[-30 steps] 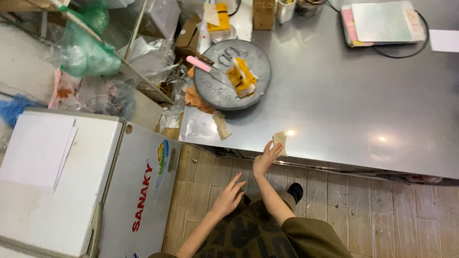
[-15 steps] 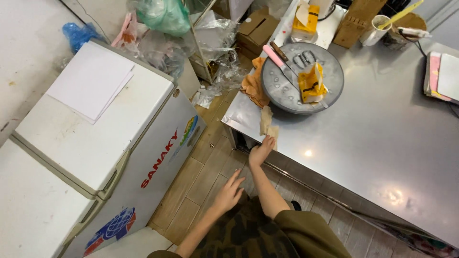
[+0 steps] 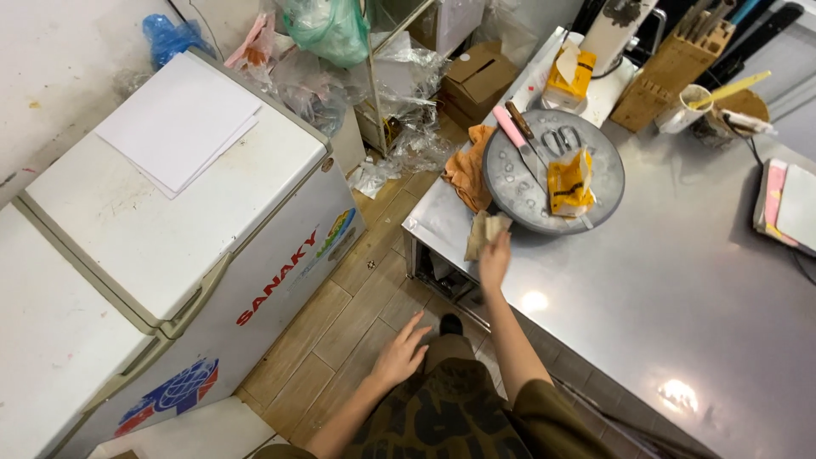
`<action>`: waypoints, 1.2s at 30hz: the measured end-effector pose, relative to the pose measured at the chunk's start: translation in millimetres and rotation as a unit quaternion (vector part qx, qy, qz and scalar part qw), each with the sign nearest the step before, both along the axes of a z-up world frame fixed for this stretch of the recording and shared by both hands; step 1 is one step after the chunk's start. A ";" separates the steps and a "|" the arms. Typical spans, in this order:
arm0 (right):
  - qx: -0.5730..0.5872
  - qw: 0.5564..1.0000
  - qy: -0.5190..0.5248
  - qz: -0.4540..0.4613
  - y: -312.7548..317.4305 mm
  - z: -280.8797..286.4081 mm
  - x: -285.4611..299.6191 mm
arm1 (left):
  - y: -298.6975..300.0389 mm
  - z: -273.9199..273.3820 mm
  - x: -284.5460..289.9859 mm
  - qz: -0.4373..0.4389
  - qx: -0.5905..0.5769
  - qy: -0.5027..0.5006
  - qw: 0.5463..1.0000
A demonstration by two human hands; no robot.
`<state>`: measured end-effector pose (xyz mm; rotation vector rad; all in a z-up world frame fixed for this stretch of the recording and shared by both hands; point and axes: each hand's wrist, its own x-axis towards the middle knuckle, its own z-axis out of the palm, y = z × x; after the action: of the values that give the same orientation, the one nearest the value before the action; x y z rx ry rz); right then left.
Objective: Clean the stainless steel workspace counter with a cloth.
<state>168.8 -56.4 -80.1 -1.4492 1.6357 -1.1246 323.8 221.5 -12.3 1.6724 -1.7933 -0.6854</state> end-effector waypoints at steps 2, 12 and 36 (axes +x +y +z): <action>-0.047 0.961 0.256 0.091 -29.6 -22.0 22.7 | -3.5 19.8 -4.2 -0.004 0.056 0.030 0.998; -0.176 0.883 0.309 0.305 -6.0 -33.0 118.7 | -20.5 -3.2 3.0 0.099 0.169 0.016 0.981; 0.458 0.875 0.129 0.091 178.4 83.4 -406.2 | -159.5 -21.9 -17.6 -0.268 0.164 -0.033 0.949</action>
<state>-237.4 122.0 3.3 -1.0740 1.7805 0.0292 306.1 61.9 -34.2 1.4064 -2.3118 -1.2305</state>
